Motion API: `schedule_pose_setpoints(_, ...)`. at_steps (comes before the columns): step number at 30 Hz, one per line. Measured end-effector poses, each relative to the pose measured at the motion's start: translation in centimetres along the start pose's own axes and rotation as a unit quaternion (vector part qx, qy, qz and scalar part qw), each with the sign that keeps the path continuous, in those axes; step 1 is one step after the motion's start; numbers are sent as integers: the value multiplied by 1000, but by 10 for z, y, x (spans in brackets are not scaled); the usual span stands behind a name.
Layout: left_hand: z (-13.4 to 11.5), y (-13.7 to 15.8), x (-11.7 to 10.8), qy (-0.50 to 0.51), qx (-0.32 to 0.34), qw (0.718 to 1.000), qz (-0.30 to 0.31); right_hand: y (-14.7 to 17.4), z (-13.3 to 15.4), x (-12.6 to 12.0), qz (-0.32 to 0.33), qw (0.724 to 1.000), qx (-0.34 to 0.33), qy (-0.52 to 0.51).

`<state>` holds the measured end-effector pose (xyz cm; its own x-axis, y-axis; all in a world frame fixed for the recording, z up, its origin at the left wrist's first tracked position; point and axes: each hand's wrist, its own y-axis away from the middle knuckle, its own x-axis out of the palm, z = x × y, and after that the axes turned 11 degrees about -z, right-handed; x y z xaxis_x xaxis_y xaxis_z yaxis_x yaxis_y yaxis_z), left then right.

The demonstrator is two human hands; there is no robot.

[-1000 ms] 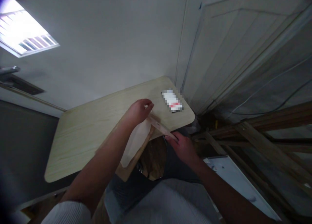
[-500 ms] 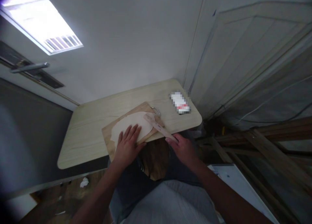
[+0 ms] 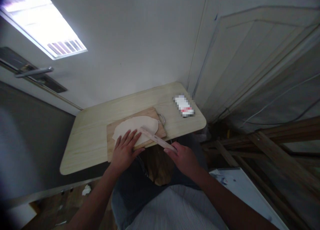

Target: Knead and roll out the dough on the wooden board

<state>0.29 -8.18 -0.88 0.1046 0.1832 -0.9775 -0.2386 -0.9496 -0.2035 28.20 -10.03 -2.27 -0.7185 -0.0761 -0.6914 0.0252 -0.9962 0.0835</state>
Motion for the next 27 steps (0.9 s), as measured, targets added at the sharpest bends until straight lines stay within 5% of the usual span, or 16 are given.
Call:
schedule_pose_setpoints(12, 29, -8, -1, 11, 5, 1000, -14, -4, 4, -1, 11, 1000, -13, 4)
schedule_pose_setpoints(19, 44, -30, -4, 149, -33, 986, -73, -9, 8, 1, 23, 1000, -12, 6)
schedule_pose_setpoints(23, 28, -72, 2, 174, -75, 969, -157, -9, 9, 2, 29, 999, -13, 7)
schedule_pose_setpoints(27, 0, -105, 15, 140, -31, 984, -102, -7, 9, 4, 28, 999, -17, 23)
